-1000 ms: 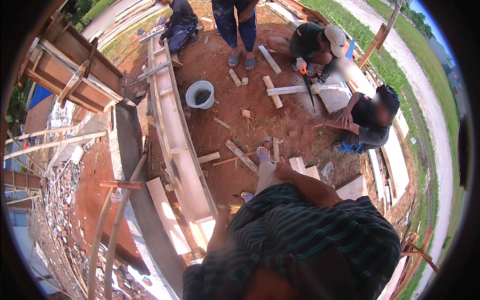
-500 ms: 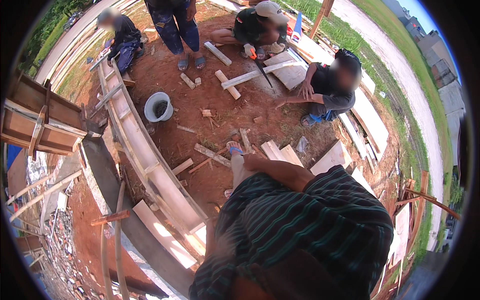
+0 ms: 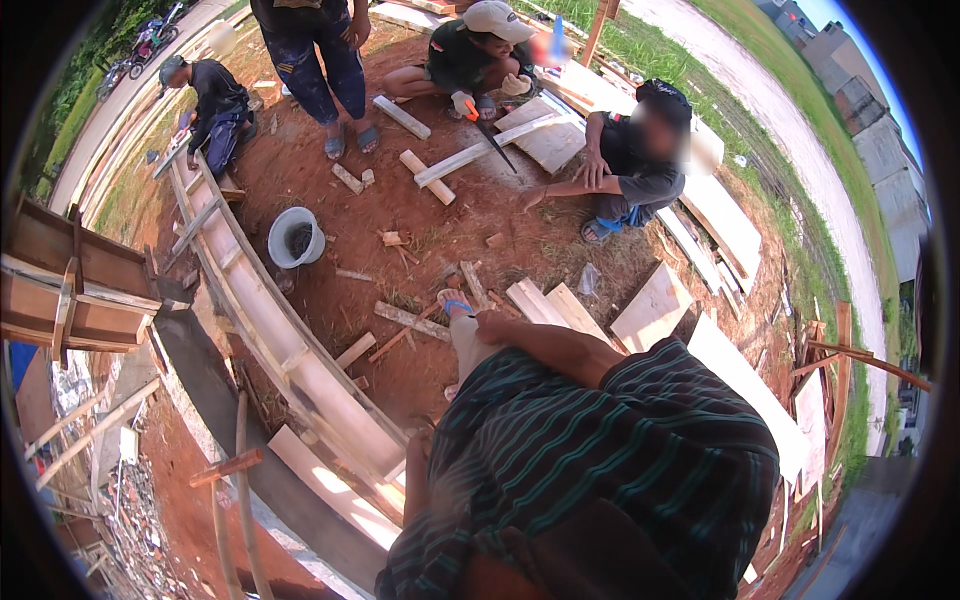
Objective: The person assembles a wooden frame by hammering nails into wooden planks. They retrieve nails from a bucket and secure cross pieces to the main frame using a hammer.
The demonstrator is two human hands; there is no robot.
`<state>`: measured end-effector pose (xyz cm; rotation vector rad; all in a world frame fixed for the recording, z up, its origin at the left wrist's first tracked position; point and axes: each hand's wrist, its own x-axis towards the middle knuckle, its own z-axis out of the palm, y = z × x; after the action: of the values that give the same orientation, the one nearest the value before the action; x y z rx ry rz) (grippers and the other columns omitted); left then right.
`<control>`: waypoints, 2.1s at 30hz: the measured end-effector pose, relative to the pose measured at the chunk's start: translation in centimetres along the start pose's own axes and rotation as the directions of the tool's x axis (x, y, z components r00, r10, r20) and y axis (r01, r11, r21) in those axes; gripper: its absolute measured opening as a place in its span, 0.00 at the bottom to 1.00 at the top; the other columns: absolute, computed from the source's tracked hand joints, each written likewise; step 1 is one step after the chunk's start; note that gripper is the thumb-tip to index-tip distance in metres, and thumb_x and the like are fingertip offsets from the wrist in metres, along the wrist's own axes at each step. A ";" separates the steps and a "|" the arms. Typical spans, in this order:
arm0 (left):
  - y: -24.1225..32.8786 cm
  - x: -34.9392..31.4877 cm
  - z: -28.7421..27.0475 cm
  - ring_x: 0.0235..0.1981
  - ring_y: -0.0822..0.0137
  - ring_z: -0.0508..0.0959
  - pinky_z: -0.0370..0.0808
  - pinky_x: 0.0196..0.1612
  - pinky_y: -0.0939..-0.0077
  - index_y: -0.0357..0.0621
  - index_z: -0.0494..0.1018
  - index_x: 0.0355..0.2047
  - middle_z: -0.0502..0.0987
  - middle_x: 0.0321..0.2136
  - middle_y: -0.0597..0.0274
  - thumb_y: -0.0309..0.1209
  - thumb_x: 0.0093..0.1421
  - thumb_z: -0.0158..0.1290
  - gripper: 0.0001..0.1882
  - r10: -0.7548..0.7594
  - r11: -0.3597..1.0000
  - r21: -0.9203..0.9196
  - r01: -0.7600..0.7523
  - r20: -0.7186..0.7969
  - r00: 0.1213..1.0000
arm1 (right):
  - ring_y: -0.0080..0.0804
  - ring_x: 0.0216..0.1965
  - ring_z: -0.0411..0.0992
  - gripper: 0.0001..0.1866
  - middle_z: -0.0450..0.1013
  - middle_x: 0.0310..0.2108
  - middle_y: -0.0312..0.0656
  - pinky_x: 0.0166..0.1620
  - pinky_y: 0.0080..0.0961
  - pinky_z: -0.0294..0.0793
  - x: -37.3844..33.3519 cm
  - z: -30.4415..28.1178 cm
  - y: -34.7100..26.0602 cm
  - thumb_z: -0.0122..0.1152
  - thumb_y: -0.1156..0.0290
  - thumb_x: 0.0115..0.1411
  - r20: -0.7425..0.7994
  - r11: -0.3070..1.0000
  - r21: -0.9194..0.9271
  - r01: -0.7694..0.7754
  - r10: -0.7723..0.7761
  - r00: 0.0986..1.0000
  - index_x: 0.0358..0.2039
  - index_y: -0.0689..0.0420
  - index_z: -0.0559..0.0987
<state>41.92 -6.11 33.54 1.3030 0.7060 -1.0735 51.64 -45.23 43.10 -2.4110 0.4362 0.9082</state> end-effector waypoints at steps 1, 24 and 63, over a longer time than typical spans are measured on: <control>0.1 -0.2 0.0 0.35 0.57 0.78 0.77 0.39 0.63 0.35 0.71 0.45 0.76 0.32 0.51 0.36 0.57 0.52 0.19 0.000 1.000 -0.002 0.000 -0.008 1.000 | 0.55 0.55 0.69 0.24 0.70 0.53 0.59 0.58 0.46 0.66 0.0 -0.2 -0.5 0.51 0.62 0.55 0.017 1.000 -0.005 0.003 -0.003 1.000 0.50 0.62 0.74; -0.6 -0.7 0.8 0.34 0.59 0.78 0.76 0.38 0.64 0.35 0.73 0.41 0.77 0.32 0.52 0.36 0.57 0.52 0.17 0.026 0.994 0.105 -0.023 -0.027 0.999 | 0.49 0.51 0.74 0.23 0.74 0.49 0.53 0.52 0.43 0.73 -0.8 -0.9 -1.3 0.54 0.61 0.55 0.087 0.982 -0.172 0.076 -0.062 0.994 0.48 0.62 0.77; 0.9 -3.7 2.2 0.34 0.62 0.78 0.74 0.37 0.65 0.36 0.75 0.35 0.79 0.32 0.54 0.37 0.57 0.52 0.15 0.130 0.752 0.646 -0.127 0.044 0.991 | 0.54 0.43 0.75 0.27 0.76 0.37 0.56 0.47 0.45 0.73 -1.4 -0.1 2.0 0.54 0.49 0.57 0.187 0.841 -0.353 0.411 -0.367 0.911 0.45 0.61 0.78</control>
<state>40.98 -7.51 37.62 1.9175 0.2225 -1.2546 49.72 -46.72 43.40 -2.6337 -0.3067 1.0034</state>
